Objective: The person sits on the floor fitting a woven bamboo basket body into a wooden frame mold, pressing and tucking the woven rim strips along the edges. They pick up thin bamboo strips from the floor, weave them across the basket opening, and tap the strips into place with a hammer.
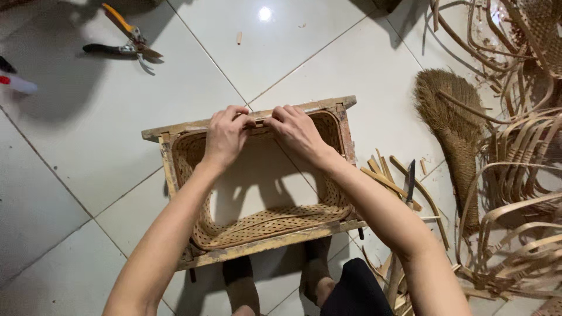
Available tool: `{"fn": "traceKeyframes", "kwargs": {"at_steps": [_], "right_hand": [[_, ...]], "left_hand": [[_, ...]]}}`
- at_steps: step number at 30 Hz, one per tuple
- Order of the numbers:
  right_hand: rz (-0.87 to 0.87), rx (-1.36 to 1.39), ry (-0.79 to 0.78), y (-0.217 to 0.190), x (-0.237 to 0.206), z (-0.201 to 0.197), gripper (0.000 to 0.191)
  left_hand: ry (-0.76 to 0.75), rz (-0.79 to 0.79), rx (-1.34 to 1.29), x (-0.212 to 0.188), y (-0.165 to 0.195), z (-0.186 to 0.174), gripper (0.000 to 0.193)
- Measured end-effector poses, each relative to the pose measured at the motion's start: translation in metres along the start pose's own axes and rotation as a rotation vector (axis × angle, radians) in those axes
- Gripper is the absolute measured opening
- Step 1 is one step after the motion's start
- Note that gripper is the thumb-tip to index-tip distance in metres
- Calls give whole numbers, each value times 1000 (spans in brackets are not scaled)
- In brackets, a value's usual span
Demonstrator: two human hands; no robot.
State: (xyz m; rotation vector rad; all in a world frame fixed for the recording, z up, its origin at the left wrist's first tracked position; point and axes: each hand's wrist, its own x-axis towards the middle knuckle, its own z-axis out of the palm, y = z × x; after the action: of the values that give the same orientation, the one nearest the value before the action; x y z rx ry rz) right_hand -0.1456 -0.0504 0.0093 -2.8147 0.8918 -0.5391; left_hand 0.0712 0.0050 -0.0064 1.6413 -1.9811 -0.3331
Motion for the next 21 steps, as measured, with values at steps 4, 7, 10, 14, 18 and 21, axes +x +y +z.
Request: {"fn": "traceKeyframes", "kwargs": {"at_steps": [4, 7, 10, 14, 18, 21], "right_hand": [[21, 39, -40, 5, 4, 7, 11], [-4, -8, -85, 4, 11, 13, 12], [2, -66, -139, 4, 22, 15, 15], [116, 28, -258, 12, 35, 11, 13], [141, 189, -291, 22, 42, 7, 17], [140, 259, -286, 25, 48, 5, 18]], "left_hand": [[-53, -31, -20, 3, 2, -7, 29], [-83, -58, -46, 2, 3, -11, 31], [-99, -64, -31, 2, 3, -8, 32], [-54, -47, -34, 6, -1, -1, 32], [-40, -28, -16, 1, -5, -4, 33], [-4, 28, -31, -2, -6, -9, 42]]}}
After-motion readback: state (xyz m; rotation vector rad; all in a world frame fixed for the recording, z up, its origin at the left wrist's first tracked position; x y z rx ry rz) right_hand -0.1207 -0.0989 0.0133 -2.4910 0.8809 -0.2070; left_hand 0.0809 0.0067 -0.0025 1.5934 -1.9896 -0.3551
